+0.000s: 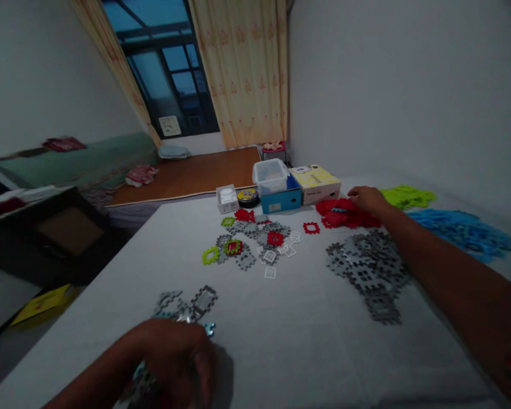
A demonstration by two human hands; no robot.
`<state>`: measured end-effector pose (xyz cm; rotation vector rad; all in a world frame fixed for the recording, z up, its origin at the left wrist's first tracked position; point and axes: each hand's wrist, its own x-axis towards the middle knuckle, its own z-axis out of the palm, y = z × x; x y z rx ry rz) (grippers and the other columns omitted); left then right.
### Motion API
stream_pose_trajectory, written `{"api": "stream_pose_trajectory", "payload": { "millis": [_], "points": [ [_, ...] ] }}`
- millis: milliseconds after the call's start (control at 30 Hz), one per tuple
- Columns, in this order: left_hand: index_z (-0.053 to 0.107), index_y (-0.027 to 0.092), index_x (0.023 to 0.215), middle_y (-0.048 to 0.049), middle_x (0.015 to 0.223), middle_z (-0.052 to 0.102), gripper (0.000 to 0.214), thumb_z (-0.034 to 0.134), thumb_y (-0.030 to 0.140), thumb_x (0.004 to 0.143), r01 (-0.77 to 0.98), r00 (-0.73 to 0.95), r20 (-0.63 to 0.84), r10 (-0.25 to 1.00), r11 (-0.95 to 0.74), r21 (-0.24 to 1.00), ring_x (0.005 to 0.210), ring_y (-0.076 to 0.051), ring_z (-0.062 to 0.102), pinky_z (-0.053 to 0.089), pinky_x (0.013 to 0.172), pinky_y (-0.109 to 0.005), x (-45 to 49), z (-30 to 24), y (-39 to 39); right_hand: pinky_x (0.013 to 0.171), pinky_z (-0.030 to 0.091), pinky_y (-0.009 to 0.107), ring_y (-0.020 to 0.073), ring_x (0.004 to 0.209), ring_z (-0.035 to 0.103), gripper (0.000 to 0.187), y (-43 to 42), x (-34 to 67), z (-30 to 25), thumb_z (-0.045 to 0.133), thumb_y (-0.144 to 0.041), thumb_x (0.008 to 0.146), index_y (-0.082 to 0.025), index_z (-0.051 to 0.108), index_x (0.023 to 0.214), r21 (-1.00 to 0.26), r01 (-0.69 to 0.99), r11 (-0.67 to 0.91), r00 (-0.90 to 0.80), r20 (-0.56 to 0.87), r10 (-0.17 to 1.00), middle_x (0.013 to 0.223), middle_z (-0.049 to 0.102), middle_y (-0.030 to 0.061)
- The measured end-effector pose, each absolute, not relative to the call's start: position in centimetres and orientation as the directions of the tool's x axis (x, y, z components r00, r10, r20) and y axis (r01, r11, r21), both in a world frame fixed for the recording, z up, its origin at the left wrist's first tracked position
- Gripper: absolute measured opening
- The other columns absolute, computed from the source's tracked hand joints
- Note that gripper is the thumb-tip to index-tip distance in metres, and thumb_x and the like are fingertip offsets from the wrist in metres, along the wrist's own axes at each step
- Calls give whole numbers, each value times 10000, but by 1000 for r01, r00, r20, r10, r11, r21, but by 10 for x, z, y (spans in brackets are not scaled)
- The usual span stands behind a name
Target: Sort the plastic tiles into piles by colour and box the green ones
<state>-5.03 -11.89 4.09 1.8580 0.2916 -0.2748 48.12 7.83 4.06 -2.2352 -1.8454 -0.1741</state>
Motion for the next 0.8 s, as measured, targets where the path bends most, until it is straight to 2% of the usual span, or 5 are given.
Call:
{"api": "stream_pose_trajectory", "payload": {
  "millis": [100,300,533,667,800],
  "points": [
    [752,178,956,-94,911,739,317,626,444,840,442,882,-331,335,-343,829,863,-196,666,497,801,-254,-63,63,-87,865,466,357,263,1006,616,366,73,459,40,512,-240,826,-153,691,1133,-118,990,-74,112,354,929,1111,686,135],
    [683,181,1099,-103,1159,661,448,591,516,816,673,514,-39,857,-374,638,1050,-228,601,491,897,-332,-84,44,-11,860,464,294,179,921,634,262,30,316,36,515,-207,863,-189,698,1049,-342,767,543,-432,349,831,1052,701,67],
    [651,175,1190,-105,1168,657,594,756,325,626,825,453,-2,891,-419,379,1086,-295,579,438,986,-399,-72,0,33,917,415,325,218,1038,580,297,23,173,-5,630,-210,832,-160,654,1124,-325,650,686,-624,287,727,1104,675,97],
    [643,198,1204,-65,1181,655,604,750,274,615,804,463,-10,886,-415,426,1077,-270,586,457,957,-344,-72,-5,28,902,404,347,259,1045,576,344,35,141,-11,668,-302,813,-170,654,1130,-227,667,710,-674,225,704,1111,678,107],
    [611,198,1250,-73,1218,628,676,758,327,603,827,382,-24,924,-329,456,1069,-265,591,485,905,-328,-86,-6,22,816,416,282,215,952,626,250,40,144,-2,508,-296,917,-198,693,1054,-261,661,703,-688,163,707,1011,713,86]
  ]
}}
